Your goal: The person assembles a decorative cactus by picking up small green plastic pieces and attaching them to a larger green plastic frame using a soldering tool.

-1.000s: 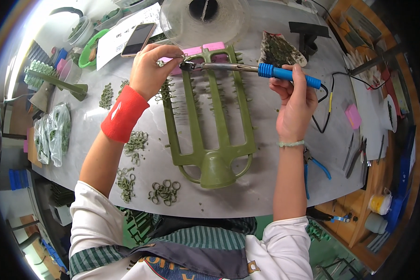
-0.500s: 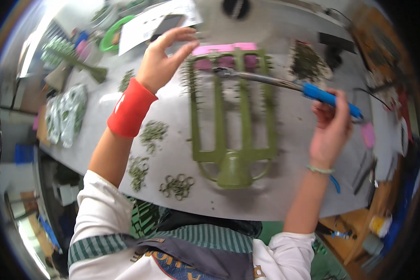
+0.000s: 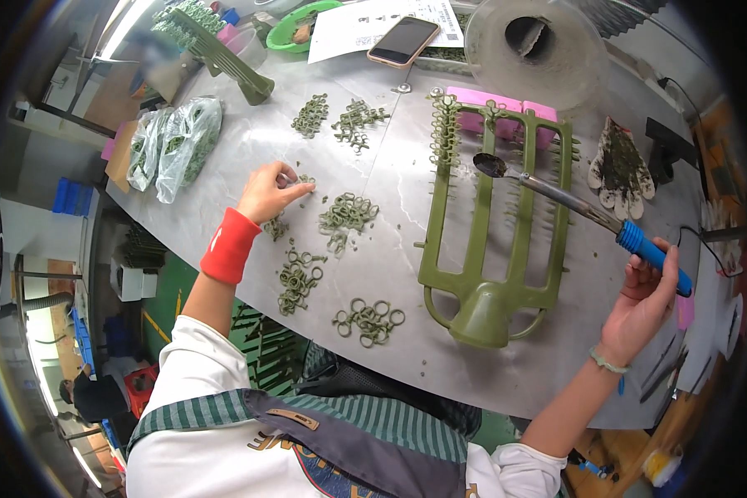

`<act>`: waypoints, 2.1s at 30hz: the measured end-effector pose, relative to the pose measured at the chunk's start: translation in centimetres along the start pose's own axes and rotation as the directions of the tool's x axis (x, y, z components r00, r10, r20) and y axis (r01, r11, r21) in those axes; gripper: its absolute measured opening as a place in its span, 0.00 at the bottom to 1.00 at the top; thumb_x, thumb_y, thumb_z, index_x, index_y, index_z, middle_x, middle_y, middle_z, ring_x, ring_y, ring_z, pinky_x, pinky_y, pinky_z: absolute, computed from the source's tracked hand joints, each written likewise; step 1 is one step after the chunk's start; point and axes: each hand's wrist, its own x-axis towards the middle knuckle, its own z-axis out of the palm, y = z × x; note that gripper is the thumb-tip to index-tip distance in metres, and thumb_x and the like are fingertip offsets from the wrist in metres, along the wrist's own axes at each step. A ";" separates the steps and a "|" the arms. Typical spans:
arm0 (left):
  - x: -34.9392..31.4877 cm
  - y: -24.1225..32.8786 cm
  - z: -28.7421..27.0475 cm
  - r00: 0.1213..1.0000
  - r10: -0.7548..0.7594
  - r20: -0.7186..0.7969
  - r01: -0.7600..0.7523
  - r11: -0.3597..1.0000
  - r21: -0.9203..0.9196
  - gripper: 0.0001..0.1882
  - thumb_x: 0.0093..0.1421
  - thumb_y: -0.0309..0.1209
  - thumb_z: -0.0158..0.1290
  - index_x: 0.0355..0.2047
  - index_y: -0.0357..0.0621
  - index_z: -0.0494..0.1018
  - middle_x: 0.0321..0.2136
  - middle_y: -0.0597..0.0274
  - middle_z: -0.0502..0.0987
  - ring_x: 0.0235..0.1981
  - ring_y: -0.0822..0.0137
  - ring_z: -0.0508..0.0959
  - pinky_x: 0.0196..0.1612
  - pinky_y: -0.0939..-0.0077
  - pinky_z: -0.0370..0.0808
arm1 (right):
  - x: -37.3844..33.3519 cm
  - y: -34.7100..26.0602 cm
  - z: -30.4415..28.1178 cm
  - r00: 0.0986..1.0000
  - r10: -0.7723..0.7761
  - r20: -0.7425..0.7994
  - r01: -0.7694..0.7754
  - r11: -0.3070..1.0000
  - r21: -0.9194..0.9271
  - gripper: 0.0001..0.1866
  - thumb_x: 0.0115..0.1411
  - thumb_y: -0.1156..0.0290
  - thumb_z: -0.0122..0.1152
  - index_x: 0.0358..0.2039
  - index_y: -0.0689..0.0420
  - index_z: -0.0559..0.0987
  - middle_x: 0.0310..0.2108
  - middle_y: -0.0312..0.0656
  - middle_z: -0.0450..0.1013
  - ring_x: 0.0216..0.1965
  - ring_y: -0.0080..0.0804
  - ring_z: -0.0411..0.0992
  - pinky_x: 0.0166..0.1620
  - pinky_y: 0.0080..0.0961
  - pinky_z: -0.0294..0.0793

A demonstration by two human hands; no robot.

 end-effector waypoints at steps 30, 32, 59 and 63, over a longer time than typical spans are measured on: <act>5.2 24.5 2.9 0.687 0.670 -0.280 -0.726 0.640 -0.250 0.11 0.48 0.26 0.61 0.35 0.46 0.80 0.29 0.61 0.78 0.37 0.64 0.74 0.40 0.71 0.74 | 2.4 1.3 1.7 1.000 0.001 0.007 -0.001 0.999 0.045 0.14 0.59 0.64 0.58 0.33 0.64 0.78 0.26 0.39 0.75 0.25 0.24 0.75 0.32 0.18 0.79; 5.4 24.7 3.2 0.679 0.681 -0.274 -0.733 0.646 -0.211 0.10 0.48 0.26 0.61 0.34 0.47 0.80 0.29 0.63 0.78 0.37 0.65 0.74 0.40 0.72 0.74 | 2.6 1.7 1.6 1.000 0.006 0.002 -0.006 0.999 0.050 0.13 0.59 0.64 0.58 0.33 0.64 0.78 0.26 0.39 0.75 0.25 0.24 0.76 0.32 0.19 0.79; 4.4 14.6 -5.2 0.829 0.505 -0.242 -0.547 0.641 -0.538 0.10 0.60 0.31 0.55 0.37 0.37 0.74 0.31 0.67 0.77 0.32 0.79 0.74 0.38 0.85 0.70 | 2.5 0.5 -2.4 0.999 -0.035 0.021 0.035 0.999 -0.012 0.14 0.62 0.62 0.55 0.38 0.61 0.78 0.27 0.37 0.75 0.28 0.18 0.74 0.33 0.11 0.75; 1.3 0.7 -6.6 0.979 0.204 0.004 -0.178 0.866 -0.468 0.09 0.58 0.29 0.56 0.36 0.38 0.71 0.28 0.68 0.74 0.30 0.78 0.73 0.35 0.84 0.71 | 1.5 0.2 -1.7 1.000 -0.016 0.022 0.016 1.000 -0.016 0.15 0.62 0.62 0.55 0.39 0.63 0.77 0.28 0.35 0.73 0.28 0.17 0.72 0.33 0.10 0.73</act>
